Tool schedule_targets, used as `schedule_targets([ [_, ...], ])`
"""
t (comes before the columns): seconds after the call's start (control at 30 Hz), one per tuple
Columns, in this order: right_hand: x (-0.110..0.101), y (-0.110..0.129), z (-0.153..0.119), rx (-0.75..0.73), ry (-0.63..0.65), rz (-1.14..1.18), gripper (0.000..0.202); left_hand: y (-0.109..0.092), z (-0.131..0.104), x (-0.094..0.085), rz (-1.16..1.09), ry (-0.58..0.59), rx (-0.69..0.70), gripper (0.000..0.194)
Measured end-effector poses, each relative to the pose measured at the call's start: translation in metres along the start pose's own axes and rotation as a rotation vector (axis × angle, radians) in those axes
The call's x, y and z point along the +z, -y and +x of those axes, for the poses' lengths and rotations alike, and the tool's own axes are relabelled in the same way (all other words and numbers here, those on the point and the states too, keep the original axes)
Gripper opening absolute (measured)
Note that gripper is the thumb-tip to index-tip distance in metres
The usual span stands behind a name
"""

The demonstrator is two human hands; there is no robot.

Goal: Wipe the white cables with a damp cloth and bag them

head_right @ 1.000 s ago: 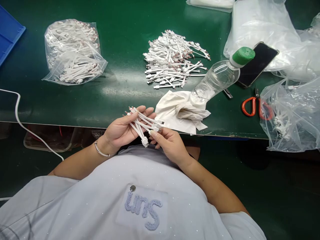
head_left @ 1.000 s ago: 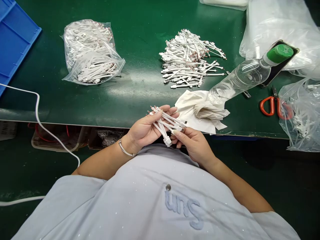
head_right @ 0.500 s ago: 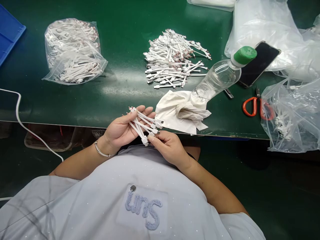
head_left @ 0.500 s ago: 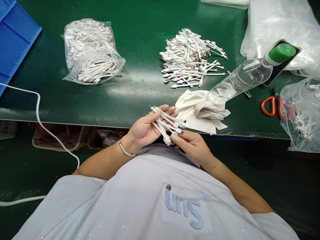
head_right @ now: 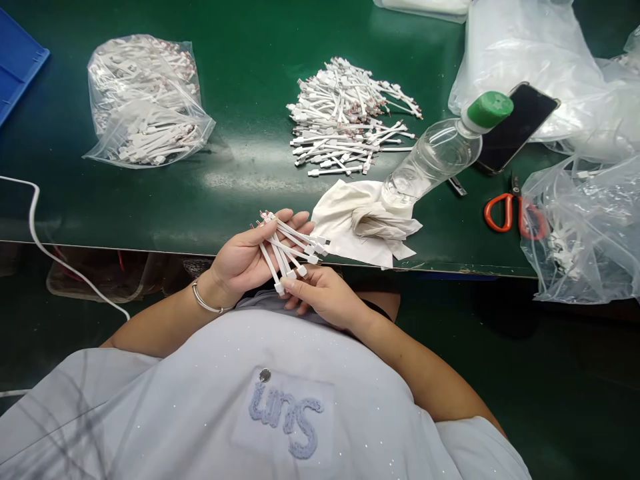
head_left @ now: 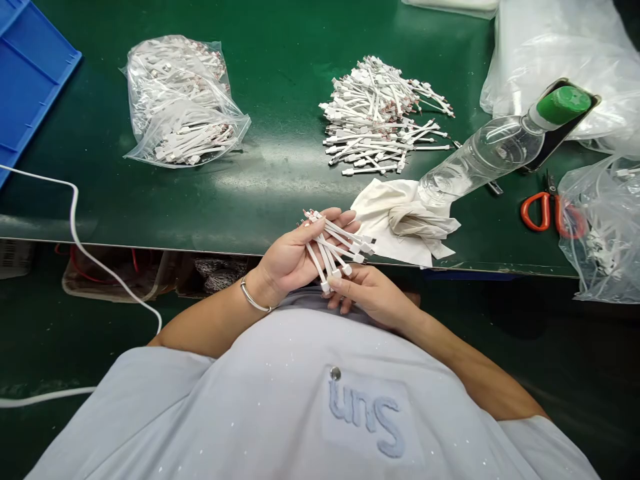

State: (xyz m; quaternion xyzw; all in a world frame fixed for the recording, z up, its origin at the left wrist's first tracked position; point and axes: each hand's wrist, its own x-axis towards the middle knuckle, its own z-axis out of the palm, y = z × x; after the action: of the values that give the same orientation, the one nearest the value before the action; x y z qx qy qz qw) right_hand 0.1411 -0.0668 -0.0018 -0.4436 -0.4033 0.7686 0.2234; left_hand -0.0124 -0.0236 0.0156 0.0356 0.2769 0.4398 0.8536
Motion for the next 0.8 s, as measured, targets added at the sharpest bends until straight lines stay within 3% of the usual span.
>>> schedule_targets([
  [0.17,-0.0007,-0.0015,0.0008,-0.040,-0.044,-0.004,0.033,-0.0010,-0.0004,-0.0012,0.009,-0.004,0.010,0.022],
  [0.47,-0.0039,-0.0048,-0.0011,-0.117,-0.239,-0.103,0.048,-0.0023,-0.0006,-0.0019,0.012,0.004,0.006,0.026],
  [0.63,-0.0014,-0.0023,-0.0023,-0.153,-0.343,-0.144,0.040,-0.0021,-0.0013,-0.0020,0.005,-0.009,-0.003,0.026],
  [0.8,-0.0008,-0.0007,-0.0017,-0.144,-0.313,0.013,0.039,-0.0023,-0.0015,-0.0009,-0.019,-0.034,-0.012,0.023],
])
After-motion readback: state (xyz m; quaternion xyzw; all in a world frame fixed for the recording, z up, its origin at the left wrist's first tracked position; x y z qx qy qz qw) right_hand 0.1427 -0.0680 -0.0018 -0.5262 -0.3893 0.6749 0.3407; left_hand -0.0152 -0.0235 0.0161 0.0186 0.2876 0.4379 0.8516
